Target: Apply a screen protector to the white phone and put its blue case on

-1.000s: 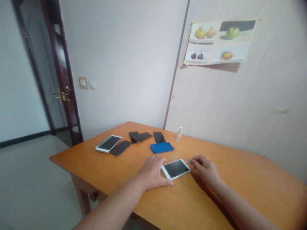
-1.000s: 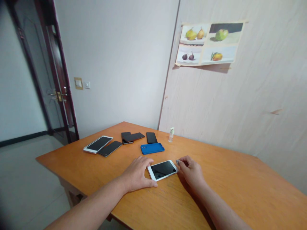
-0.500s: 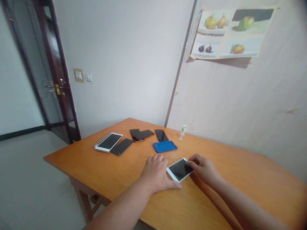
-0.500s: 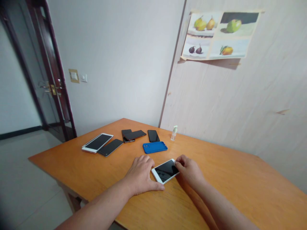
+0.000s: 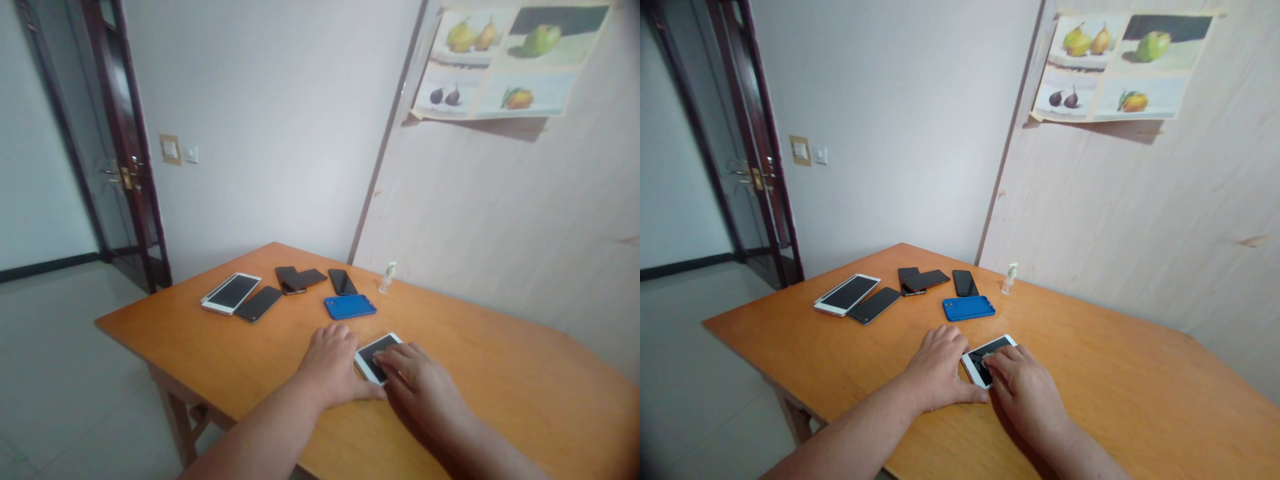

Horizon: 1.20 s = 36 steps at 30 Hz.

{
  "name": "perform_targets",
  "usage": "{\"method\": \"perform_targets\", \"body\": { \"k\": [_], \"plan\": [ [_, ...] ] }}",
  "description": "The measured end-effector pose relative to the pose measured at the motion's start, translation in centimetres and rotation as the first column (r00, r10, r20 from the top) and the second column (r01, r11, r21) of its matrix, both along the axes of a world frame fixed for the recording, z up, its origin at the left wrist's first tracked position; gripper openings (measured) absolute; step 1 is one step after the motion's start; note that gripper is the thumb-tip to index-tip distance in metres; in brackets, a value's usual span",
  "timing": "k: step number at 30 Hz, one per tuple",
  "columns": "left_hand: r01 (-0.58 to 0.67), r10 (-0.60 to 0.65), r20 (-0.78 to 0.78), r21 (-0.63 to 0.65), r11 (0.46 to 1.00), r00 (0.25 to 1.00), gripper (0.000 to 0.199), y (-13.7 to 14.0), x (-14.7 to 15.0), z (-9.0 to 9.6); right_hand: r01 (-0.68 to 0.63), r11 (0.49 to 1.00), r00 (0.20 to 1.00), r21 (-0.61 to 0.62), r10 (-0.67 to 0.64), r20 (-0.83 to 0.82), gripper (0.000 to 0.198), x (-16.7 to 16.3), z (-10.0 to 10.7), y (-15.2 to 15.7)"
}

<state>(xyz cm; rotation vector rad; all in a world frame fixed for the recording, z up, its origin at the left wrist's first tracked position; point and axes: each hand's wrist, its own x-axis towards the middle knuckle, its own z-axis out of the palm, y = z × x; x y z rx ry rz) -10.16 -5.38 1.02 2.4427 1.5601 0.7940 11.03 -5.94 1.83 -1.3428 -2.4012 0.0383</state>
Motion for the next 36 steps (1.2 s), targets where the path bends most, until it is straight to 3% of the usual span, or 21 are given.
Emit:
{"method": "perform_targets", "body": {
  "k": [2,8,14,16,20,26,28,32,34,36],
  "plan": [
    [0.005,-0.005,0.003,0.002,1.0,1.0,0.069,0.0,0.0,0.0,-0.005,1.0,1.0,-0.001,0.005,0.014,0.022,0.3,0.1,0.5],
    [0.006,-0.006,0.019,-0.009,1.0,1.0,0.067,0.2,0.0,0.0,0.223,0.974,0.975,0.041,-0.223,0.001,0.024,2.3,-0.5,2.9],
    [0.009,-0.009,0.02,0.0,1.0,1.0,0.066,0.3,0.0,-0.1,-0.069,0.994,0.992,-0.088,0.059,-0.116,0.025,0.2,0.2,1.0],
    [0.009,-0.01,0.018,0.01,1.0,1.0,0.066,0.3,0.0,-0.1,-0.016,0.997,0.994,-0.079,0.007,-0.106,0.023,0.7,0.3,1.4],
    [0.01,-0.01,0.02,-0.005,1.0,1.0,0.065,0.2,0.0,0.0,0.213,0.976,0.975,-0.036,-0.215,-0.05,0.02,2.2,0.2,2.2],
    [0.015,-0.015,0.027,-0.022,1.0,1.0,0.06,0.1,0.0,0.2,-0.057,0.982,0.988,-0.178,0.03,-0.151,0.018,1.2,1.0,0.4],
    [0.02,-0.019,0.028,-0.018,1.0,0.999,0.06,0.2,0.0,0.2,0.011,0.984,0.993,-0.18,-0.031,-0.113,0.018,1.9,1.2,0.9],
    [0.023,-0.023,0.02,-0.005,1.0,1.0,0.06,0.3,0.0,0.0,0.282,0.952,0.959,-0.122,-0.283,0.009,0.019,3.7,1.2,2.4],
    [0.028,-0.028,0.018,0.005,1.0,0.999,0.06,0.4,0.0,-0.1,0.286,0.953,0.958,-0.103,-0.286,0.015,0.018,3.6,1.2,2.2],
    [0.031,-0.031,0.018,0.01,0.999,0.999,0.061,0.4,-0.1,-0.3,0.174,0.978,0.984,-0.117,-0.178,-0.026,0.018,2.7,1.1,1.4]
  ]
}}
